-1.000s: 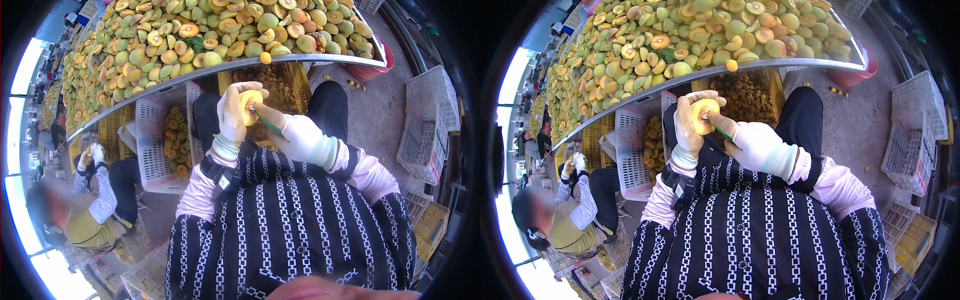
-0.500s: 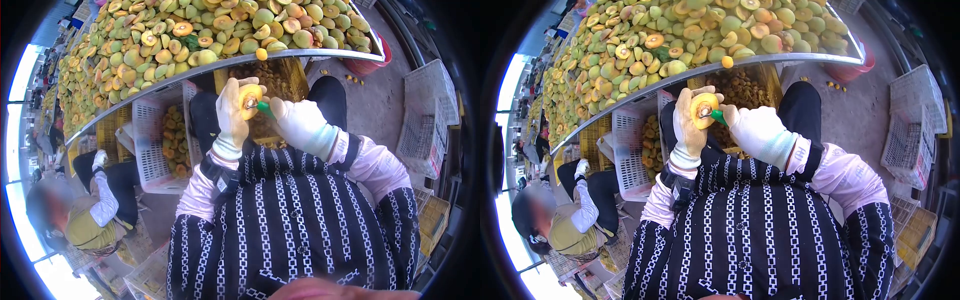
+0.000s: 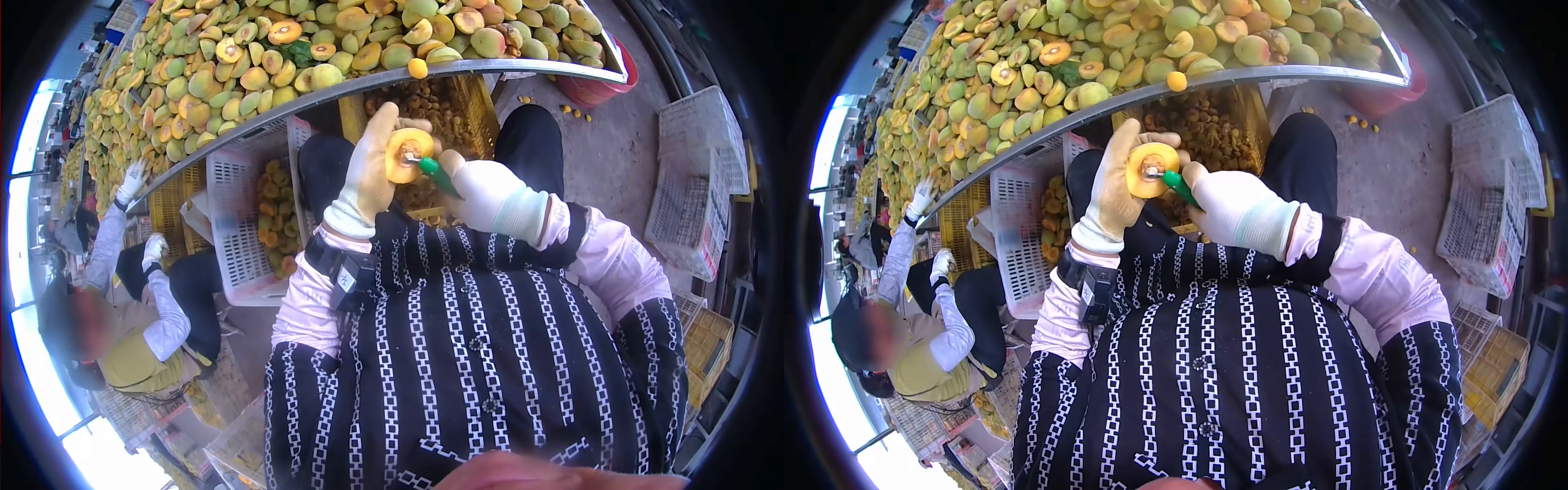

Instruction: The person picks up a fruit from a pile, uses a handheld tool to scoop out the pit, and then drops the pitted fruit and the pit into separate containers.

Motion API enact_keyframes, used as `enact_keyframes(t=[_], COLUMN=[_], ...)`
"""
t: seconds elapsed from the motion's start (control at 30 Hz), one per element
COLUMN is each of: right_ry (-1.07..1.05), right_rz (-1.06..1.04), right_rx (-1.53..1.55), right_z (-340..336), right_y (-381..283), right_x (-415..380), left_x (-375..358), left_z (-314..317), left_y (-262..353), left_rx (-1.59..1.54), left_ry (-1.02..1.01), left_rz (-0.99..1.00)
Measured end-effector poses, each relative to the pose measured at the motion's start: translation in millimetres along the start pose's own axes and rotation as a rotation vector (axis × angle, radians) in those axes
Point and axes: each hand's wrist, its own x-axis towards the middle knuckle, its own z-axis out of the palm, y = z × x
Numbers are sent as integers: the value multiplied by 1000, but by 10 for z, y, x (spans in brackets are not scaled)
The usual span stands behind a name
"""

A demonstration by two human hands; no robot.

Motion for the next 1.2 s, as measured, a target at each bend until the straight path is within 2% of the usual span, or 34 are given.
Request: enact_keyframes(t=[0.03, 0.07, 0.1, 0.17, 0.23, 0.3, 0.37, 0.43, 0.47, 0.53, 0.67, 0.8, 0.87, 0.9, 0.93, 0.97, 1.0, 1.03, 1.1, 1.13, 1.17, 1.2], right_ry=[-62, -71, -62, -118, -190, -202, -243, -370, -373, -528, -569, -605, -620, -625, -510, -391, -256, -251, -155, -77, -79, -44], right_rz=[68, 160, 164, 181, 206, 95, 113, 230, 233, 257, 289, 324, 274, 277, 279, 273, 50, 46, -3, -59, -18, -27], right_rx=[51, 211, 212, 345, 474, 299, 335, 594, 594, 1035, 1244, 1262, 1228, 1229, 944, 659, 303, 303, -6, -33, -40, -18], right_z=[-32, -132, -145, -160, -192, -165, -141, -256, -285, -309, -285, -276, -273, -269, -274, -284, -181, -119, -138, -54, 40, 101], right_y=[6, -75, -82, -94, -146, -73, -28, -87, -78, -36, -21, 35, 65, 56, 34, 20, 116, 183, 62, 94, 107, 93], right_x=[23, 29, 39, 59, 49, 41, 36, 26, 12, -30, -41, -20, -21, -24, -9, 16, 58, 15, -26, -57, -57, -72], left_x=[21, -5, -15, -31, -43, -21, -45, -50, -60, -95, -101, -86, -105, -140, -164, -167, -165, -158, -127, -95, -89, -96], left_z=[27, 100, 149, 193, 131, 85, 80, 84, 66, 16, 13, -22, 0, 67, 113, 106, 72, 36, 8, 37, 61, 60], left_y=[-1, -53, -88, -133, -145, -163, -183, -195, -204, -230, -256, -310, -324, -303, -290, -323, -395, -466, -545, -550, -542, -527], left_rx=[-148, -30, -27, 109, 79, 44, 36, 134, 132, 120, 103, 94, 87, -51, -187, -185, -120, -54, -23, -34, -46, -40], left_ry=[-3, 25, 16, 176, 213, 176, 185, 189, 191, 44, 18, 55, 46, 44, 39, 40, 95, 147, 212, 277, 346, 343], left_rz=[9, 202, 200, 306, 236, 146, 92, 139, 137, 211, 218, 205, 173, 170, 168, 169, 188, 208, 157, 112, 65, 64])
